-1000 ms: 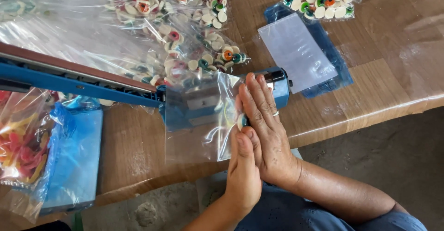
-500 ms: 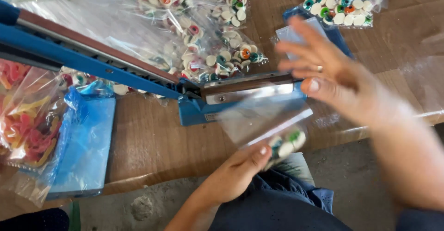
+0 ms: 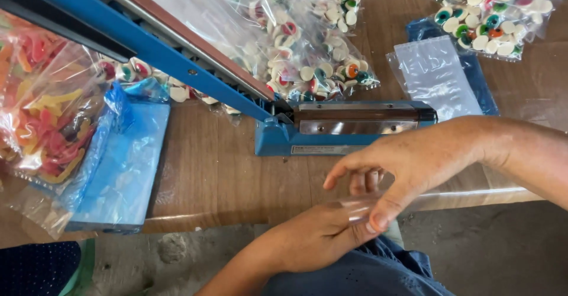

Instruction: Sealing small plastic bags filled with decorative items using a manual heat sealer

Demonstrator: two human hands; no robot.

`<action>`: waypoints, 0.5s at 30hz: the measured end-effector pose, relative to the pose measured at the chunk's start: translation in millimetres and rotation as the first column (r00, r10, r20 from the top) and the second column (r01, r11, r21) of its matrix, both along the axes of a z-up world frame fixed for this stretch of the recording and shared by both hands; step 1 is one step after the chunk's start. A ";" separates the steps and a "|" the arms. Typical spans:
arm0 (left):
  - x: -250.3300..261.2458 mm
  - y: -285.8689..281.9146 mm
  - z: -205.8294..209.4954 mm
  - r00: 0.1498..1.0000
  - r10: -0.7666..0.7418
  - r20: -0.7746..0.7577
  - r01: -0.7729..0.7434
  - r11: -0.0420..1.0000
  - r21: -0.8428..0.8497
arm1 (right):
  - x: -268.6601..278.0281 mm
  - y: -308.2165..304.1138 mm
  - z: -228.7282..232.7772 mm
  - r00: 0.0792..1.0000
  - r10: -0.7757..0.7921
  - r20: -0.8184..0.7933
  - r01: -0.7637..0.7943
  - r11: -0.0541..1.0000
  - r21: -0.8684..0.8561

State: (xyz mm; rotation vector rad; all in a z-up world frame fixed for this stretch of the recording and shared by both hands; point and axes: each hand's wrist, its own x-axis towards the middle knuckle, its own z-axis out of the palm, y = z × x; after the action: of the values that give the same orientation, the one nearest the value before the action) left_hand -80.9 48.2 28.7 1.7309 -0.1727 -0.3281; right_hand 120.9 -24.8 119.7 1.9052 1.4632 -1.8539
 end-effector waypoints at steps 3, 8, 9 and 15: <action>1.2 5.0 7.8 0.999 -0.034 -0.043 0.035 0.999 0.015 | 1.9 5.5 2.6 0.989 -0.054 0.135 0.071 0.990 -0.125; 5.6 6.7 1.4 1.000 -0.017 -0.010 0.016 0.999 -0.033 | 27.4 1.0 -9.0 0.984 -0.167 -0.064 0.165 0.986 -0.031; 7.1 5.8 -4.0 0.997 0.008 -0.075 -0.014 0.996 -0.084 | 23.0 4.7 2.0 0.966 -0.245 0.080 0.252 0.963 -0.094; 19.6 -1.1 -55.3 0.977 0.104 -0.184 -0.206 0.662 -0.721 | 37.0 30.1 30.3 0.890 -0.343 0.301 0.332 0.939 0.087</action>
State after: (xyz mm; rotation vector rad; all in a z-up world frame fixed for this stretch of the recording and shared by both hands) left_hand -61.3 47.0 -26.6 0.8927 -0.0452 -0.1949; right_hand 157.9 5.4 150.0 2.4644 1.1254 -1.5441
